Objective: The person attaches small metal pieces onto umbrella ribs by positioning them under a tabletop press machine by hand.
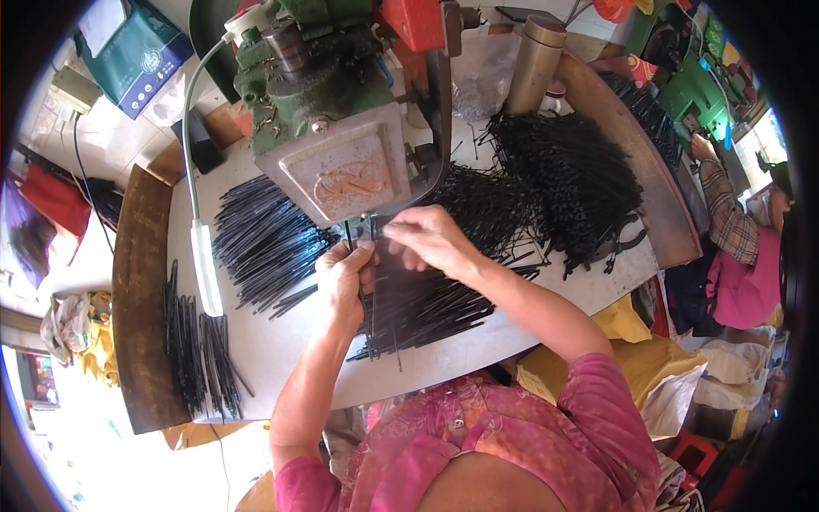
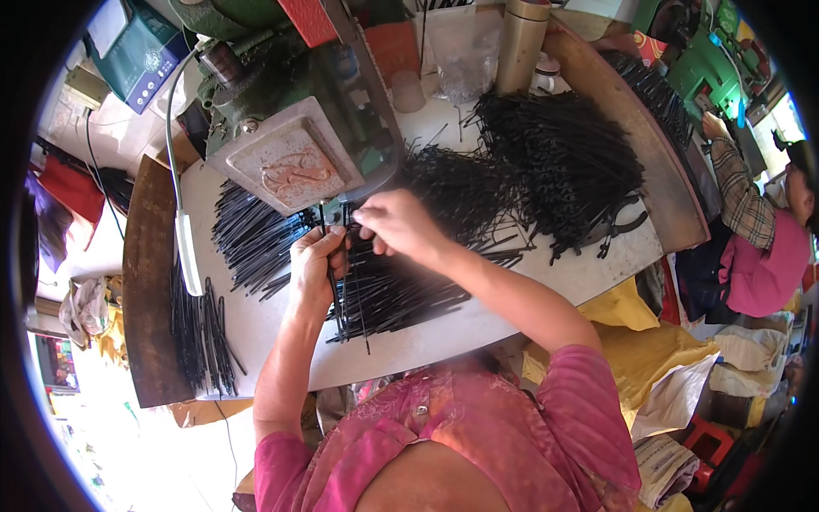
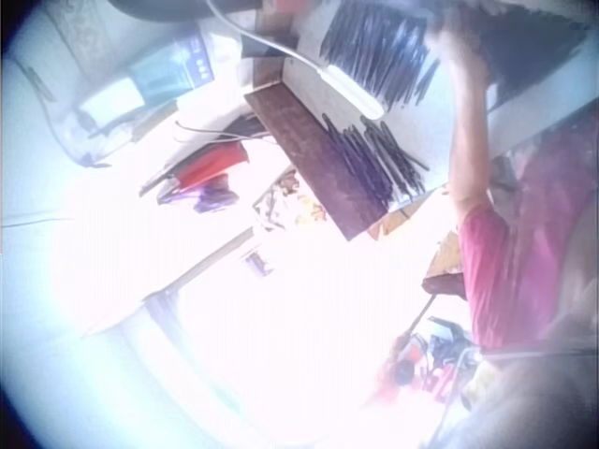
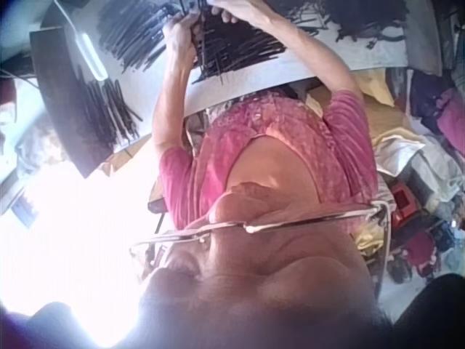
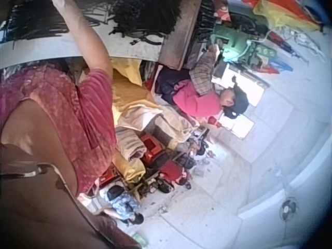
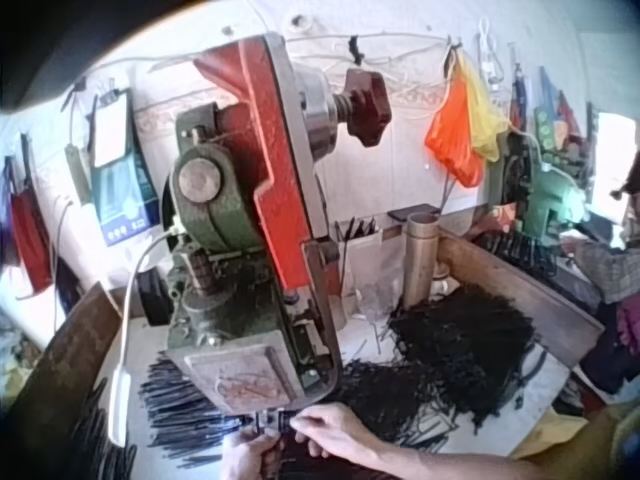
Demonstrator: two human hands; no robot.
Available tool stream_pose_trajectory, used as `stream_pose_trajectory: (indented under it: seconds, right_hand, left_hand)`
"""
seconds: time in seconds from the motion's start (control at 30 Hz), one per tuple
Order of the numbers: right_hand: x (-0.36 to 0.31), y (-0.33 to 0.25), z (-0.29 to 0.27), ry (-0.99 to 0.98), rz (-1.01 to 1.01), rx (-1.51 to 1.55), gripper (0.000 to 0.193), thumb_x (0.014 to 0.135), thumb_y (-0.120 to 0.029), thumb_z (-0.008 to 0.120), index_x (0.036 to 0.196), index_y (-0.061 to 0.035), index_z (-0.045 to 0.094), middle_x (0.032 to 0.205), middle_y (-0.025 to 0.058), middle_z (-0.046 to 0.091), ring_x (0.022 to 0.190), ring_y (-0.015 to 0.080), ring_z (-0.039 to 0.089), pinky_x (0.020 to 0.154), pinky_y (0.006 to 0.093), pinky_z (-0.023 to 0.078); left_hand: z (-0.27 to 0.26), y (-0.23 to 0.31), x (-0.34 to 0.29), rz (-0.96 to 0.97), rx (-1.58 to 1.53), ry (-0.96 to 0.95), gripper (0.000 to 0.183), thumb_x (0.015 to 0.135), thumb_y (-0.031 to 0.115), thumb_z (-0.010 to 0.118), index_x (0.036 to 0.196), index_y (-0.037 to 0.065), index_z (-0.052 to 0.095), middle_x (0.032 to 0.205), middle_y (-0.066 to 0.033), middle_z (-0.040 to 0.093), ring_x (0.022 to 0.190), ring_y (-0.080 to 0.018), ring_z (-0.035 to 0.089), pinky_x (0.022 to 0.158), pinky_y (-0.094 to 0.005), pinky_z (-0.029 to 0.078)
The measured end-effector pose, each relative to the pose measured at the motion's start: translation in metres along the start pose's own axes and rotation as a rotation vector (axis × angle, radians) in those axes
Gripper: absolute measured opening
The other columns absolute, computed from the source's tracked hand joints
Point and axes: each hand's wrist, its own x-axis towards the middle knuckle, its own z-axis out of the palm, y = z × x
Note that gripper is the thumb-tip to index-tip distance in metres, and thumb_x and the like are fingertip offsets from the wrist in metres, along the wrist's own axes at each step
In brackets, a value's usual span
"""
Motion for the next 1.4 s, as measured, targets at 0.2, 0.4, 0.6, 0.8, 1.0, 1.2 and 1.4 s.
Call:
stream_pose_trajectory:
  seconds: [0.2, 0.4, 0.6, 0.8, 1.0, 1.2, 1.4]
  right_hand:
    - [-0.008, 0.000, -0.056, 0.173, -0.017, -0.136, 0.017, 0.079, -0.014, 0.053, 0.084, 0.0015, 0.058, 0.070, 0.0080, 0.060, 0.049, 0.0096, 0.052, 0.042, 0.0219, 0.041]
    - [-0.019, -0.002, -0.087, 0.165, -0.002, -0.239, 0.015, 0.078, -0.012, 0.054, 0.082, 0.0007, 0.059, 0.067, 0.0058, 0.058, 0.049, 0.0089, 0.051, 0.043, 0.0224, 0.039]
    - [-0.017, 0.009, -0.074, 0.044, -0.466, -1.191, 0.009, 0.074, -0.008, 0.058, 0.080, -0.0021, 0.059, 0.078, 0.0076, 0.056, 0.068, 0.0182, 0.057, 0.058, 0.0309, 0.045]
    - [-0.022, 0.003, -0.053, -0.109, -0.353, -1.546, 0.018, 0.078, -0.007, 0.042, 0.091, 0.0026, 0.048, 0.096, 0.0158, 0.046, 0.090, 0.0300, 0.050, 0.077, 0.0412, 0.040]
    - [-0.027, 0.001, -0.053, -0.130, -0.316, -1.573, 0.015, 0.078, -0.007, 0.043, 0.089, 0.0014, 0.047, 0.095, 0.0159, 0.047, 0.089, 0.0295, 0.051, 0.076, 0.0405, 0.041]
    - [-0.028, -0.008, -0.054, -0.047, -0.345, -1.522, 0.013, 0.077, -0.004, 0.044, 0.089, 0.0004, 0.046, 0.090, 0.0155, 0.049, 0.084, 0.0302, 0.054, 0.073, 0.0400, 0.043]
    - [-0.017, -0.007, -0.054, 0.005, -0.382, -1.205, 0.013, 0.077, -0.007, 0.051, 0.089, -0.0014, 0.050, 0.079, 0.0131, 0.055, 0.070, 0.0321, 0.056, 0.062, 0.0401, 0.045]
  left_hand:
    - [-0.017, 0.012, 0.002, -0.018, 0.073, -0.102, 0.013, 0.080, 0.012, 0.055, 0.071, 0.004, 0.052, 0.058, 0.0001, 0.046, 0.042, -0.0046, 0.034, 0.037, -0.0175, 0.025]
    - [-0.097, 0.057, -0.023, 0.069, 0.819, -0.029, 0.011, 0.075, 0.010, 0.057, 0.076, 0.000, 0.055, 0.061, -0.0052, 0.053, 0.044, -0.0119, 0.043, 0.042, -0.0232, 0.035]
    - [-0.101, 0.041, -0.048, 0.714, 1.612, 0.287, 0.032, 0.070, 0.006, 0.063, 0.099, -0.001, 0.051, 0.093, -0.0172, 0.051, 0.083, -0.0324, 0.051, 0.069, -0.0380, 0.042]
    - [-0.017, -0.001, -0.036, 0.848, 1.387, -0.158, 0.006, 0.073, 0.001, 0.055, 0.079, 0.000, 0.054, 0.073, -0.0123, 0.050, 0.070, -0.0302, 0.051, 0.060, -0.0368, 0.043]
    - [0.000, -0.028, -0.001, 1.010, 1.572, -0.142, 0.014, 0.063, 0.001, 0.054, 0.076, 0.004, 0.050, 0.079, -0.0110, 0.045, 0.078, -0.0276, 0.046, 0.068, -0.0368, 0.041]
    - [-0.009, -0.027, 0.003, 1.025, 1.341, -0.142, 0.013, 0.066, -0.002, 0.054, 0.077, 0.003, 0.050, 0.078, -0.0124, 0.044, 0.074, -0.0294, 0.046, 0.065, -0.0375, 0.040]
    - [-0.009, -0.010, -0.007, 0.955, 1.227, -0.140, 0.006, 0.072, -0.002, 0.054, 0.077, 0.000, 0.051, 0.074, -0.0121, 0.050, 0.071, -0.0300, 0.049, 0.062, -0.0366, 0.040]
